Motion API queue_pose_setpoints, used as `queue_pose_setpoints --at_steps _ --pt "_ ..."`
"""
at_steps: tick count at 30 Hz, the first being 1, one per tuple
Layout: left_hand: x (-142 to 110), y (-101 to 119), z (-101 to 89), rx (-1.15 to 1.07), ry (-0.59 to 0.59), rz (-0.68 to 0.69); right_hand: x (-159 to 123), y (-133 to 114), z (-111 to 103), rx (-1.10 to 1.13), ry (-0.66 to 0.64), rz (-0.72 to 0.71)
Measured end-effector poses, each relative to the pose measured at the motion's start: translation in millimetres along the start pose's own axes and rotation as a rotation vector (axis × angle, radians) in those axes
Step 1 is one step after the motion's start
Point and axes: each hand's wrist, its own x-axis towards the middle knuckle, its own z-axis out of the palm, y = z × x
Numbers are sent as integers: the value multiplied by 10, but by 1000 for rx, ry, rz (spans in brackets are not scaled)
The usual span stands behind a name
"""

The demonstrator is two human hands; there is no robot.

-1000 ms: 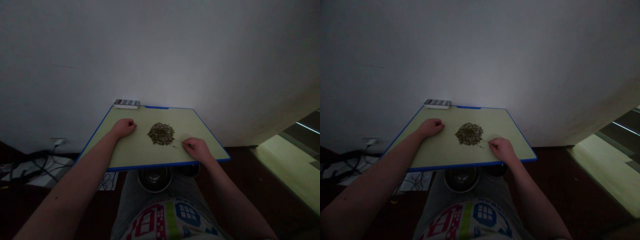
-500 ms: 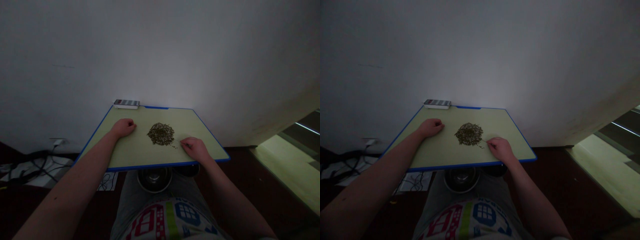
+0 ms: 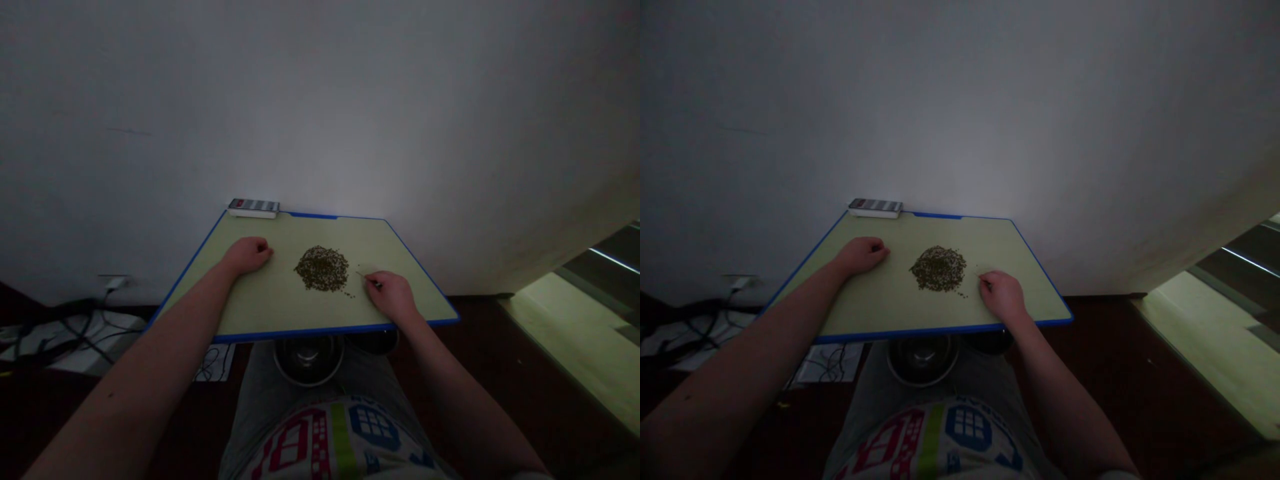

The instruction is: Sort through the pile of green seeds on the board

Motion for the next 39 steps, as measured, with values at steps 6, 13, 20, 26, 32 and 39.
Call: queue_pose_setpoints --at_steps 6,13,20,26,32,39 --pt "-7 26 -17 16 -8 -3 122 54 -7 29 101 87" --pt "-14 40 -38 16 -14 -4 437 302 -68 123 134 213" --pt "1 6 -12 15 -4 6 1157 833 87 582 18 557" --pt "-17 24 -30 -3 -18 -4 1410 980 270 574 -82 615" --pt "-13 21 -30 4 -14 16 1463 939 408 528 -182 561" --pt "-19 37 -41 9 -17 -1 1506 677 507 475 -273 427"
